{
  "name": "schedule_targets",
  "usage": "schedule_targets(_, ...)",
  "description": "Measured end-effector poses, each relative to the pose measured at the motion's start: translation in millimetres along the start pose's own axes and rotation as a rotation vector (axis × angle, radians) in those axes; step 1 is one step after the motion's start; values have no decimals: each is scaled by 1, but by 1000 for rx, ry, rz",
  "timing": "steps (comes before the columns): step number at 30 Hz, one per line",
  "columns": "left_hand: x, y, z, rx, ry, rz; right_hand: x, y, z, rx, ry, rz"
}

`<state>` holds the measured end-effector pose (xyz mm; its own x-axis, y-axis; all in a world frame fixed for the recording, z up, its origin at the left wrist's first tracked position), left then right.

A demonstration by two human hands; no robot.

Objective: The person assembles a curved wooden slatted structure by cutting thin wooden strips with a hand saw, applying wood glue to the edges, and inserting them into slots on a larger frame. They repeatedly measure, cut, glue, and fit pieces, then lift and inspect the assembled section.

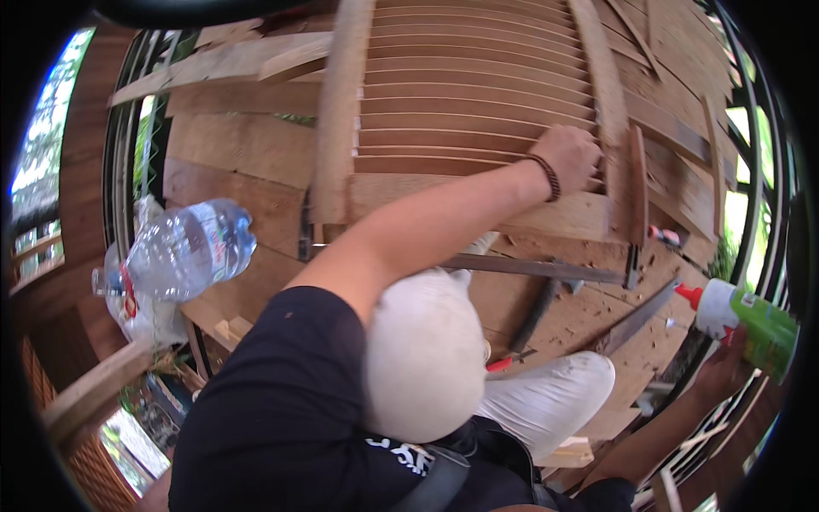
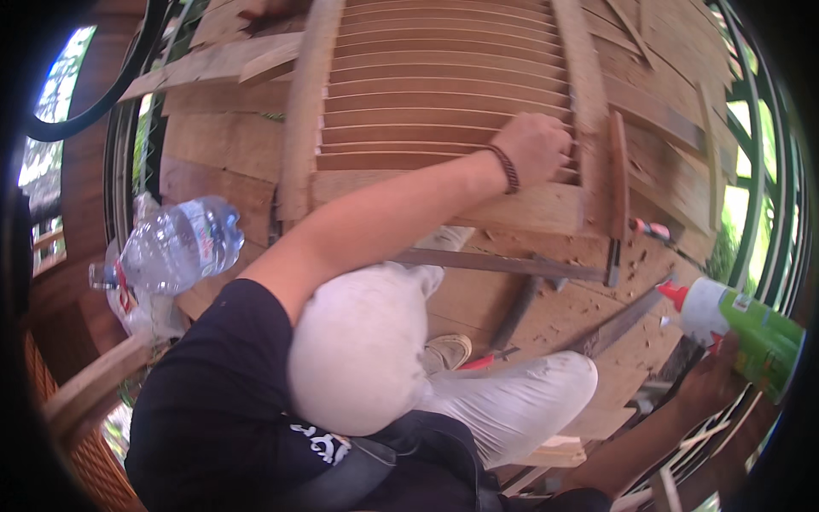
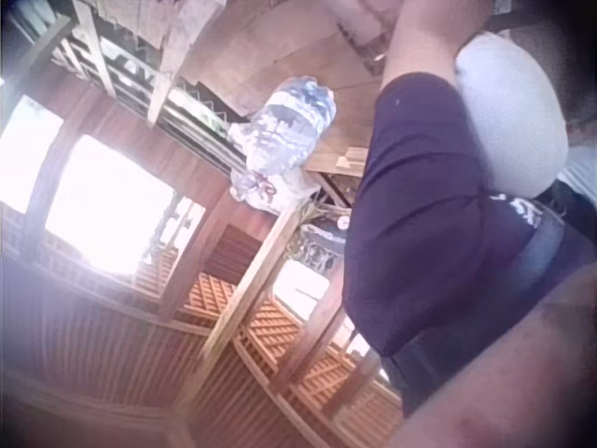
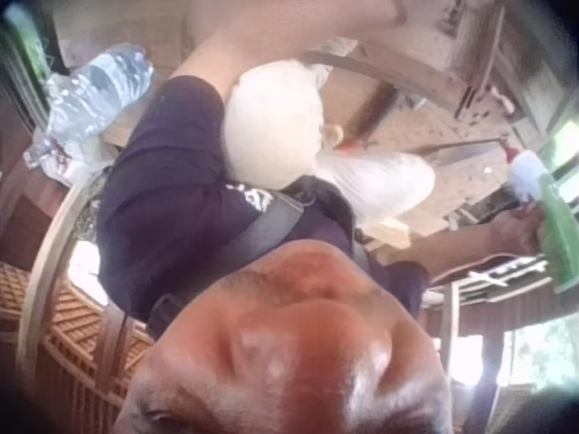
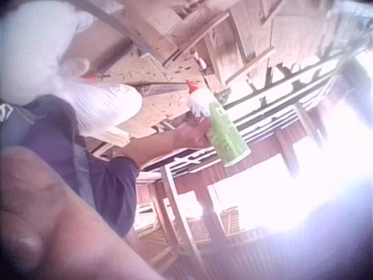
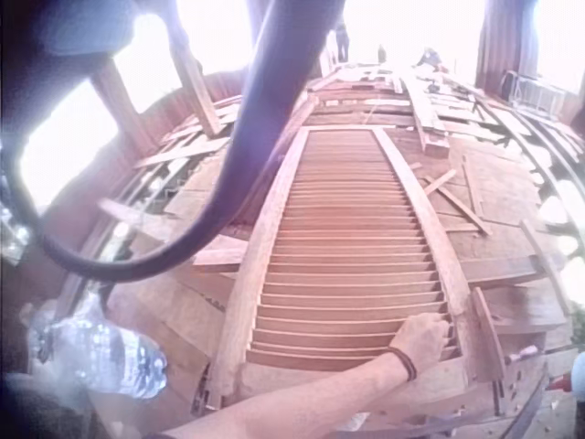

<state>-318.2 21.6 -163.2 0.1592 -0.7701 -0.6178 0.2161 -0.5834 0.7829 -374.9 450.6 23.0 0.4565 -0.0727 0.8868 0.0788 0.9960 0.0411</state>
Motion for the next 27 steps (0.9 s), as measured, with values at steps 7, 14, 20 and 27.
schedule_targets(7,14,3,-2,12,52,-81,15,-175,28,531,655,-483)
schedule_targets(14,11,5,-1,14,25,-120,2,-287,-6,553,228,-69)
schedule_targets(20,17,-5,0,0,-12,-135,-13,-336,-15,764,193,-82)
schedule_targets(27,15,-1,1,79,45,-133,-46,-349,-29,842,76,-178)
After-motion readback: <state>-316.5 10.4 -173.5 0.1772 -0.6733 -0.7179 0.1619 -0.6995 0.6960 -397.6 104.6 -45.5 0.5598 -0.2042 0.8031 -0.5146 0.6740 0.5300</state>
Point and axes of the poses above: each hand's wrist, its own z-axis towards the middle knuckle, its own y-axis out of the back of the hand, x = y × z, the point moved 8 cm from there along z, towards the middle knuckle, and after that the axes turned 14 degrees about y, right-handed, at the moved point
